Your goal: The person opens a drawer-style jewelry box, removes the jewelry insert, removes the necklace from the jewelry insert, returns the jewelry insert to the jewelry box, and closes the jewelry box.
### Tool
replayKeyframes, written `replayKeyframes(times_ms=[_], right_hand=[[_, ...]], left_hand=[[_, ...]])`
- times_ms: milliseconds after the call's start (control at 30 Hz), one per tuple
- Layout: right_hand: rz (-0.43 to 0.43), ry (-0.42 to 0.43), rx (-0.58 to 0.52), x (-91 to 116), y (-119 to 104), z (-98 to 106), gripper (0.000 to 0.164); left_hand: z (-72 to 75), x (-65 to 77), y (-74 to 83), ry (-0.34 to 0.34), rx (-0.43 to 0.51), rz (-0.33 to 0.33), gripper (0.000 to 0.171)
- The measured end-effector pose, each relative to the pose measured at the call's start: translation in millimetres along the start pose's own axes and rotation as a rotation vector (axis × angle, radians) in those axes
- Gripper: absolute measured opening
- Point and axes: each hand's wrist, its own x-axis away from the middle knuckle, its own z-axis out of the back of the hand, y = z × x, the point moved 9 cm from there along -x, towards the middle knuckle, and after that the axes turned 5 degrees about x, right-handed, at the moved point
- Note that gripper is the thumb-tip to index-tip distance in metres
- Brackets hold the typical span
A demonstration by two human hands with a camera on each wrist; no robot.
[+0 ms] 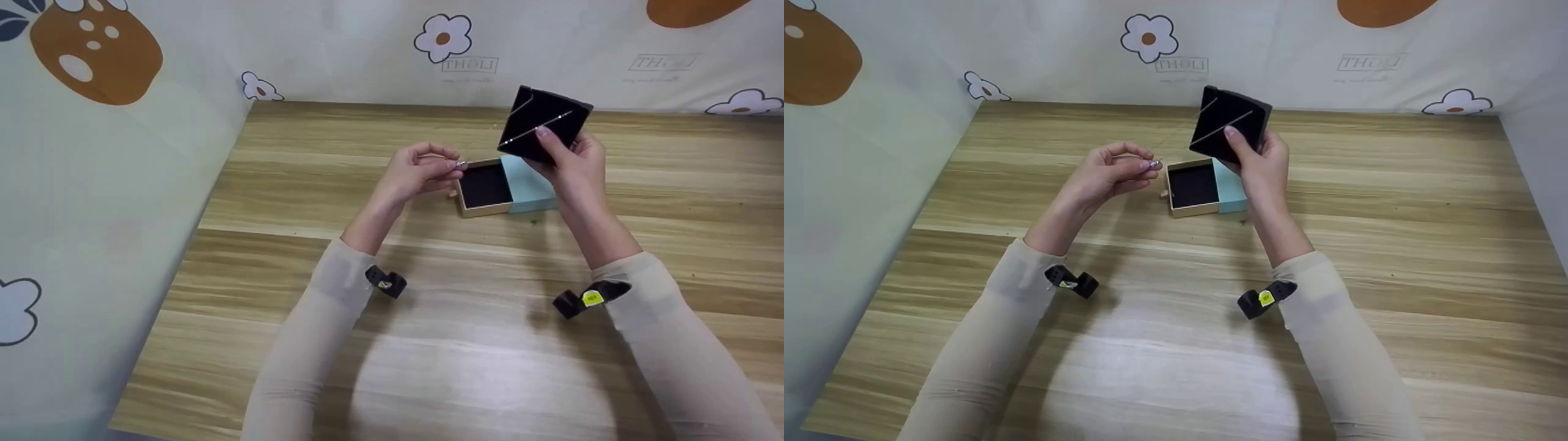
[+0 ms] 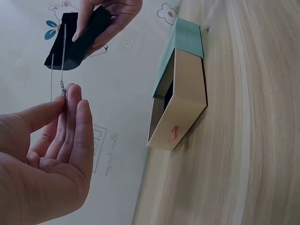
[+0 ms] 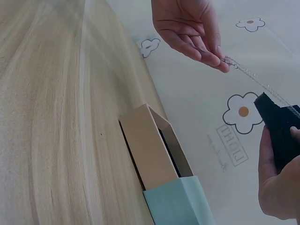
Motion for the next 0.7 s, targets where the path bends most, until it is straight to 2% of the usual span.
replayKeyframes(times_ms=[200, 700], right_hand=[[-0.001, 0.004, -0.011, -0.9, 0.5, 1.4, 0.039], [-0.009, 0.021, -0.044, -0.5, 1.9, 4.4, 0.038]], left_hand=[[5.4, 0.8, 0.1, 0.011, -0.02, 0.005, 0.016], [14.9, 2.3, 2.4, 0.008, 0.02, -0.01, 0.015]])
